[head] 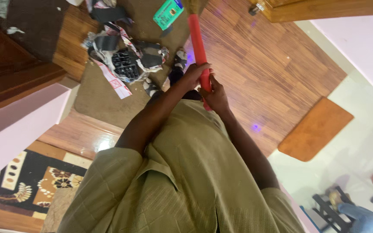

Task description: The person sweeps a pile of debris across a wooden floor using a broom.

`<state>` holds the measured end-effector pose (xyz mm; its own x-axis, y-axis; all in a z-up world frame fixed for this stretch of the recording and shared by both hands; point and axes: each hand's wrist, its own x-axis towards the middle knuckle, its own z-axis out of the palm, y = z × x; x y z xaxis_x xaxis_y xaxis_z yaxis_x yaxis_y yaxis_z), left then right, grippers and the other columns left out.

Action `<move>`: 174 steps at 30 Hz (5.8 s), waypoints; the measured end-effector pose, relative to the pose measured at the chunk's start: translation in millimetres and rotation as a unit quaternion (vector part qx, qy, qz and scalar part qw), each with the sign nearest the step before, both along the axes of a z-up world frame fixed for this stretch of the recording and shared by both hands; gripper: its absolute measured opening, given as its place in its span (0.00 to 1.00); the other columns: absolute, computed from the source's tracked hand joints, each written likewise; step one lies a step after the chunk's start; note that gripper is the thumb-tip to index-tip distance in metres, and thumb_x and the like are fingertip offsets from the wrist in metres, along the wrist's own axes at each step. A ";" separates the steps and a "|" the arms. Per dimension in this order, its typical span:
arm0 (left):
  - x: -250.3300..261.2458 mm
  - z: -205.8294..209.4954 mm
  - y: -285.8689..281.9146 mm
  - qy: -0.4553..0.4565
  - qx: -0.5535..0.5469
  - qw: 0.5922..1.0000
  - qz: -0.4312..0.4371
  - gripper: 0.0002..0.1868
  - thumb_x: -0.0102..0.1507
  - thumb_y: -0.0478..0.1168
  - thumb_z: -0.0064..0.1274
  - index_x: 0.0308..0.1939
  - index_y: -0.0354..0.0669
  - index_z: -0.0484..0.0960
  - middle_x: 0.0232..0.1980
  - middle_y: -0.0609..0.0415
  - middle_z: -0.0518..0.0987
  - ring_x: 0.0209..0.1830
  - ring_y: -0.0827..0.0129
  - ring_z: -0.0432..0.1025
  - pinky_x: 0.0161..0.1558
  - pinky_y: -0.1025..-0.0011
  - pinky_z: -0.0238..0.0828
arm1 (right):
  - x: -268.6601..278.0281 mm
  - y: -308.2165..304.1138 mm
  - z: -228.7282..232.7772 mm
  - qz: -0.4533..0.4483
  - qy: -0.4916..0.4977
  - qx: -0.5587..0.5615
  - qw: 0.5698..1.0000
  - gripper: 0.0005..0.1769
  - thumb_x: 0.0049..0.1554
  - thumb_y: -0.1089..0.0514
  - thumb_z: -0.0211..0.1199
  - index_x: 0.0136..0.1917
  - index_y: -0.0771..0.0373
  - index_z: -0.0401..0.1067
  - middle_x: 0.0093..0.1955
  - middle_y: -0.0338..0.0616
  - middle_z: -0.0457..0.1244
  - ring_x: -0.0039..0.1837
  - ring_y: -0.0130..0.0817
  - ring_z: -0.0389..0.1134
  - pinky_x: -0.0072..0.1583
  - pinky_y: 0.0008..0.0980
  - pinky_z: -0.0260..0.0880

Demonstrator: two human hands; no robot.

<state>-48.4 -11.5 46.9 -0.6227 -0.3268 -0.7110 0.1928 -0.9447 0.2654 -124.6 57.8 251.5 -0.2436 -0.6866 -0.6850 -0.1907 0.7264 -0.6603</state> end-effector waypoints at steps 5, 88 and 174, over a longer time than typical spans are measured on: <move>-21.7 -32.5 19.4 -0.021 0.134 0.990 -0.029 0.18 0.60 0.44 0.62 0.47 0.36 0.78 0.40 0.49 0.81 0.37 0.61 0.78 0.34 0.57 0.75 | -2.5 36.7 -95.0 0.017 0.097 0.012 0.995 0.31 0.54 0.59 0.68 0.68 0.66 0.63 0.40 0.51 0.70 0.38 0.36 0.75 0.38 0.36 0.74; 297.2 -25.6 374.8 -0.053 0.322 0.711 0.622 0.09 0.67 0.40 0.52 0.46 0.40 0.72 0.32 0.49 0.76 0.32 0.60 0.73 0.37 0.59 0.77 | 259.4 214.0 -128.0 0.442 -0.251 0.366 0.779 0.18 0.55 0.60 0.63 0.55 0.73 0.68 0.42 0.50 0.66 0.35 0.34 0.69 0.33 0.35 0.73; -74.8 -60.7 -65.1 -0.127 0.194 0.843 0.485 0.14 0.63 0.48 0.56 0.40 0.39 0.81 0.34 0.48 0.82 0.29 0.62 0.77 0.30 0.63 0.78 | -91.9 -260.9 -142.5 0.501 -0.158 0.386 0.758 0.22 0.57 0.55 0.66 0.58 0.75 0.69 0.41 0.49 0.68 0.33 0.33 0.69 0.32 0.30 0.72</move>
